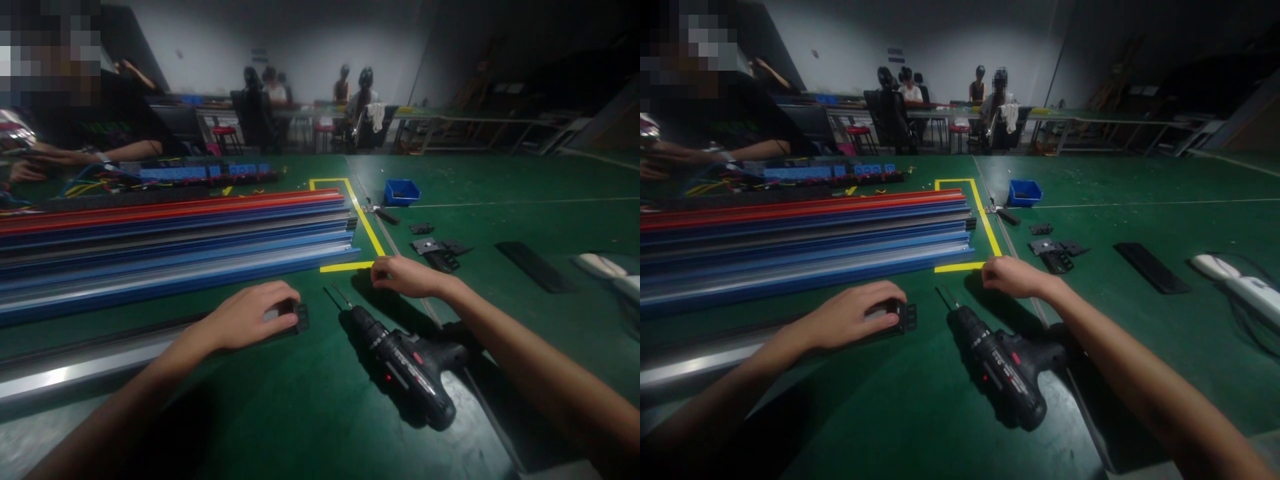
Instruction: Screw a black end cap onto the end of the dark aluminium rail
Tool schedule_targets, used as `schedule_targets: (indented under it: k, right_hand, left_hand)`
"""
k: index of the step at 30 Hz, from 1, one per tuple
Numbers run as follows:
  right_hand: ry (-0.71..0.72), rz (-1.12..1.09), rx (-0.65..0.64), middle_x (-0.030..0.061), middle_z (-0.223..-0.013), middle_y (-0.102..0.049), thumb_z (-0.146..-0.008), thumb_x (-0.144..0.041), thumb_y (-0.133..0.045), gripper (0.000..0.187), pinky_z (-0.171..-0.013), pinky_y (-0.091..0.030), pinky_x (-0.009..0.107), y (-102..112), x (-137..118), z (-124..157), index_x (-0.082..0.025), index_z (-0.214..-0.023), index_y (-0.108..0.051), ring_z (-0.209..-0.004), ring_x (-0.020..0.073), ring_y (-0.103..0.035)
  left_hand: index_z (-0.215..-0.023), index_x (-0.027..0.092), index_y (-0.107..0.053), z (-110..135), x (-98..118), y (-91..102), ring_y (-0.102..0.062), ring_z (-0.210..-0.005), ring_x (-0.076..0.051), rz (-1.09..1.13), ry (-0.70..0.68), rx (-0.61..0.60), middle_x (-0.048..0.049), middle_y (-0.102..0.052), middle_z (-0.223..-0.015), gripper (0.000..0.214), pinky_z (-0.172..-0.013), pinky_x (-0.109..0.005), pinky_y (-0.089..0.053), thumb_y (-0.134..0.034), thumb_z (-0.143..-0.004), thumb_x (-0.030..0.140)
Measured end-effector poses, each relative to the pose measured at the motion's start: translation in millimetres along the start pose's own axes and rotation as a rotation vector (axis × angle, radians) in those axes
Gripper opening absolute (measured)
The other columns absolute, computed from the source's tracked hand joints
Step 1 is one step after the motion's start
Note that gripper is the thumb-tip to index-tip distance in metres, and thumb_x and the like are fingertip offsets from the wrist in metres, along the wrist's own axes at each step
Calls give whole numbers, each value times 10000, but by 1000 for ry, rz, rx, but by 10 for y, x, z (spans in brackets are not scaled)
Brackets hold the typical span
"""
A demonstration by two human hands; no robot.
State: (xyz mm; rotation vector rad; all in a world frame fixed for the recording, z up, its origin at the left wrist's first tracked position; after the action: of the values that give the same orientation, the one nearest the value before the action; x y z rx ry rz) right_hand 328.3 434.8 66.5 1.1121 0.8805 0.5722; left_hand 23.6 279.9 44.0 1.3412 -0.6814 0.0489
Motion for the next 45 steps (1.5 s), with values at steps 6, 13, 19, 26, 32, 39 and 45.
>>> schedule_targets:
  k: [6,13,19,26,32,39,45]
  right_hand:
    - [-72,69,-85,81,-962,-758,-956,-162,-706,70,-721,-435,248,-65,-19,29,-141,-953,-773,-846,189,-674]
    - [-73,33,-83,90,-972,-767,-964,-107,-675,102,-754,-458,242,-78,-52,53,-126,-958,-775,-869,186,-694]
    - [-77,-30,-74,94,-954,-765,-957,-69,-656,129,-787,-480,265,-88,-43,58,-109,-947,-779,-872,195,-694]
    - [36,-79,-3,104,-1010,-756,-976,-92,-644,147,-836,-500,298,-109,-44,55,-116,-996,-788,-907,201,-691]
    - [80,-123,50,101,-1008,-750,-973,-121,-648,146,-837,-503,308,-113,-66,50,-125,-1015,-788,-904,196,-679]
    - [85,-97,48,95,-1019,-735,-1014,-172,-626,148,-822,-497,296,-92,-86,43,-122,-1050,-761,-893,189,-670]
    - [112,-99,105,96,-1040,-721,-1050,-193,-583,170,-815,-513,284,-219,-256,210,-135,-1107,-732,-903,189,-679]
  left_hand:
    - [-1313,307,-639,-3,6,4,-654,-1200,-220,1,9,4,-29,-669,-1341,420,-1030,-406,-526,-489,-1051,598]
    - [-1305,298,-642,-2,7,13,-657,-1199,-216,-8,-12,10,-33,-676,-1328,415,-1023,-396,-526,-497,-1051,593]
    - [-1307,296,-648,1,-2,4,-660,-1196,-217,-7,-19,17,-40,-679,-1333,411,-1023,-395,-530,-499,-1053,583]
    - [-1326,308,-628,4,-28,-14,-656,-1204,-219,-17,-26,14,-43,-671,-1346,408,-1020,-394,-533,-493,-1056,583]
    - [-1326,307,-638,6,-34,-10,-665,-1186,-218,-14,-26,22,-40,-676,-1342,409,-1013,-387,-541,-500,-1052,578]
    - [-1318,309,-650,4,-37,-9,-671,-1178,-216,-9,-39,41,-40,-689,-1327,399,-1005,-379,-547,-523,-1044,570]
    - [-1316,310,-655,2,-29,-9,-670,-1182,-212,-8,-32,36,-34,-692,-1325,394,-1005,-373,-544,-519,-1049,565]
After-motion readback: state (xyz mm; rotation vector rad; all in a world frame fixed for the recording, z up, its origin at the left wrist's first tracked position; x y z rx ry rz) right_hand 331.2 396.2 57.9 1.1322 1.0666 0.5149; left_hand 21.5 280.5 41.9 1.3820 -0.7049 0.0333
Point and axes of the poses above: each hand's wrist, its own z-axis away from the middle knuckle, its own y-axis out of the back of the hand, x = y × z, the point moved 3 cm from there along -z, towards the middle knuckle
